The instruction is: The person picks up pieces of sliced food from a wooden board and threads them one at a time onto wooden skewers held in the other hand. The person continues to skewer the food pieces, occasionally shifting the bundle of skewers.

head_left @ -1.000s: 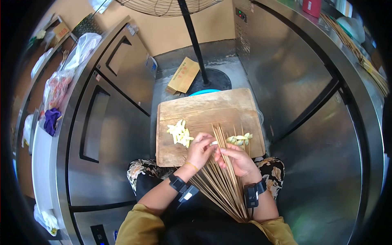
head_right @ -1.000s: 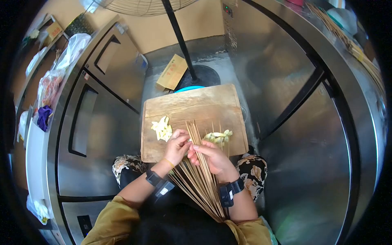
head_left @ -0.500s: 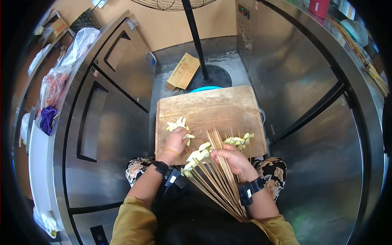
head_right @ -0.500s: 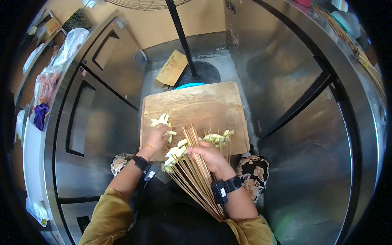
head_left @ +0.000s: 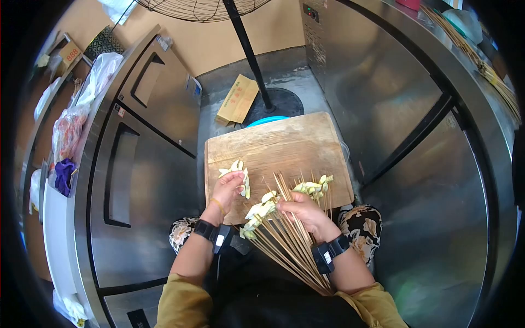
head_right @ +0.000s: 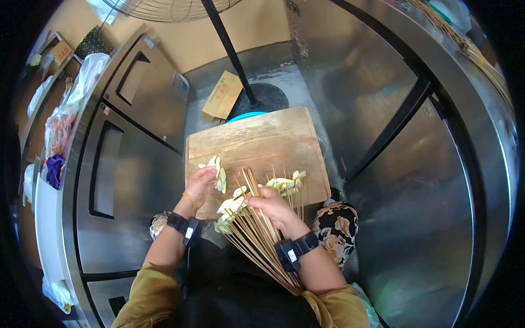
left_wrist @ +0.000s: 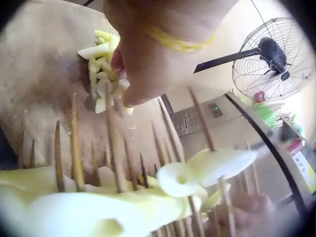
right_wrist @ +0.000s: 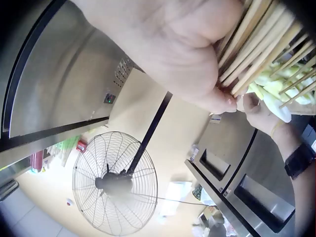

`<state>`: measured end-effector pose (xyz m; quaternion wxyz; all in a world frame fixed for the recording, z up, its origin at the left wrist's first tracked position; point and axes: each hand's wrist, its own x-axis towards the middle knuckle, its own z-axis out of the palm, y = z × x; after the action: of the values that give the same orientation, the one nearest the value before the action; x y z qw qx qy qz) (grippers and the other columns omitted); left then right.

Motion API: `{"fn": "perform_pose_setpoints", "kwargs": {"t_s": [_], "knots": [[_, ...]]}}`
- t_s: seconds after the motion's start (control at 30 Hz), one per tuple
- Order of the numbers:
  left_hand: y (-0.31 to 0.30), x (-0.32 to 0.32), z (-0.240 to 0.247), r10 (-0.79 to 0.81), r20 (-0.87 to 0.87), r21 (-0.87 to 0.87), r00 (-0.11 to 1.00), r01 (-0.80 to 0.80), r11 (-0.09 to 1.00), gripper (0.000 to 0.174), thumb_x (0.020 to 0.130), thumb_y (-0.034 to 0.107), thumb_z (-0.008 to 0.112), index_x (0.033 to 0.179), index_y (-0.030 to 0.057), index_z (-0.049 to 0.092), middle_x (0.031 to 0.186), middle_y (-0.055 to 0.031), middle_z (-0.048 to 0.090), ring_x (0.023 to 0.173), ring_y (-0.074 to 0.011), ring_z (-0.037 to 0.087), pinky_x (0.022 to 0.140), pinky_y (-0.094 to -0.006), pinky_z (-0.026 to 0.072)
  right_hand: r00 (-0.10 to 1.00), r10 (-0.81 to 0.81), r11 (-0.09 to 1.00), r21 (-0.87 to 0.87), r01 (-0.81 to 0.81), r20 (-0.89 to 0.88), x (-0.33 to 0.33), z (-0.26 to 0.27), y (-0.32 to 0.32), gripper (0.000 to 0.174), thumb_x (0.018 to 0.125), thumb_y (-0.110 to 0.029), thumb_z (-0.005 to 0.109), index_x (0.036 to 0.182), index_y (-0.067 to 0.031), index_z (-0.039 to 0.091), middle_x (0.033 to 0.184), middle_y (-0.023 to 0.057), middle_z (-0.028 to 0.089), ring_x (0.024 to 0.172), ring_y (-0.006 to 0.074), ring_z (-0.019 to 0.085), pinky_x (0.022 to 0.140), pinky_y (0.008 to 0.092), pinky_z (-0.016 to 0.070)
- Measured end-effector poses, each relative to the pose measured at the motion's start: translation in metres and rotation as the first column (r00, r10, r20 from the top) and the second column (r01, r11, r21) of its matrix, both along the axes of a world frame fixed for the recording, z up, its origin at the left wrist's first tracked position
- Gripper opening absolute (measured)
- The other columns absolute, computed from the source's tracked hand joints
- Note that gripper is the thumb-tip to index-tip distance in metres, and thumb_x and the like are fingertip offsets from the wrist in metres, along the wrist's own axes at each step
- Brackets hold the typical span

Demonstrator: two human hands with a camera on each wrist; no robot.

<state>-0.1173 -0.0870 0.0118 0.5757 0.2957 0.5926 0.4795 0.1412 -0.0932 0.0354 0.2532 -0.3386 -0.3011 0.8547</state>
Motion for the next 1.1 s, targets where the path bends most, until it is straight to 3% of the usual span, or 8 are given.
{"fn": "perform_pose_setpoints", "kwargs": {"t_s": [0.1, 0.4, 0.6, 0.9, 1.1], "knots": [[-0.011, 0.024, 0.038, -0.001, 0.241, 0.020, 0.970, -0.004, 1.000, 0.017, 0.089, 0.013, 0.057, 0.102, 0.0042, 0.061, 0.097, -0.0048, 0.063, 0.081, -0.0091, 0.058, 0.069, -0.0214, 0.0485, 1.000, 0.012, 1.000, 0.027, -0.012, 0.012, -0.002, -0.001, 0.000, 0.011, 0.079, -0.010, 0.067, 0.082, -0.0063, 0.057, 0.065, -0.0006, 0.057, 0.049, 0.0034, 0.048, 0.041, 0.0159, 0.0348], [-0.016, 0.052, 0.048, -0.045, 0.180, 0.064, 0.983, 0.034, 0.997, 0.027, 0.088, 0.007, 0.056, 0.114, 0.0002, 0.056, 0.101, -0.0099, 0.062, 0.086, -0.0120, 0.059, 0.076, -0.0209, 0.0496, 0.999, 0.019, 0.997, 0.074, -0.017, -0.035, 0.000, 0.006, -0.002, 0.014, 0.076, -0.011, 0.070, 0.079, -0.0042, 0.058, 0.063, 0.0021, 0.058, 0.048, 0.0064, 0.048, 0.041, 0.0184, 0.0349], [-0.018, 0.052, 0.047, -0.065, 0.115, 0.123, 0.991, 0.051, 0.991, 0.025, 0.087, 0.006, 0.057, 0.112, 0.0000, 0.057, 0.101, -0.0104, 0.062, 0.086, -0.0120, 0.059, 0.075, -0.0218, 0.0491, 0.999, 0.021, 0.996, 0.087, -0.018, -0.036, -0.001, 0.003, -0.002, 0.014, 0.076, -0.011, 0.070, 0.079, -0.0043, 0.058, 0.062, 0.0024, 0.057, 0.046, 0.0065, 0.047, 0.040, 0.0184, 0.0341], [-0.024, 0.061, 0.054, -0.141, -0.207, 0.205, 0.968, 0.184, 0.961, 0.021, 0.084, 0.004, 0.060, 0.105, 0.0026, 0.063, 0.093, -0.0044, 0.065, 0.078, -0.0081, 0.056, 0.072, -0.0212, 0.0465, 0.999, 0.017, 0.992, 0.123, -0.013, -0.032, -0.001, 0.001, -0.004, 0.011, 0.080, -0.011, 0.067, 0.082, -0.0054, 0.058, 0.061, -0.0001, 0.057, 0.045, 0.0041, 0.045, 0.042, 0.0161, 0.0337], [-0.033, 0.070, 0.049, -0.060, -0.492, 0.350, 0.868, 0.261, 0.900, 0.019, 0.084, 0.003, 0.060, 0.102, 0.0025, 0.065, 0.088, -0.0039, 0.065, 0.078, -0.0081, 0.058, 0.069, -0.0211, 0.0484, 0.999, -0.002, 0.988, 0.155, 0.007, -0.037, -0.003, -0.005, -0.005, 0.009, 0.080, -0.009, 0.065, 0.082, -0.0049, 0.058, 0.062, 0.0003, 0.057, 0.046, 0.0036, 0.045, 0.043, 0.0160, 0.0338]]}}
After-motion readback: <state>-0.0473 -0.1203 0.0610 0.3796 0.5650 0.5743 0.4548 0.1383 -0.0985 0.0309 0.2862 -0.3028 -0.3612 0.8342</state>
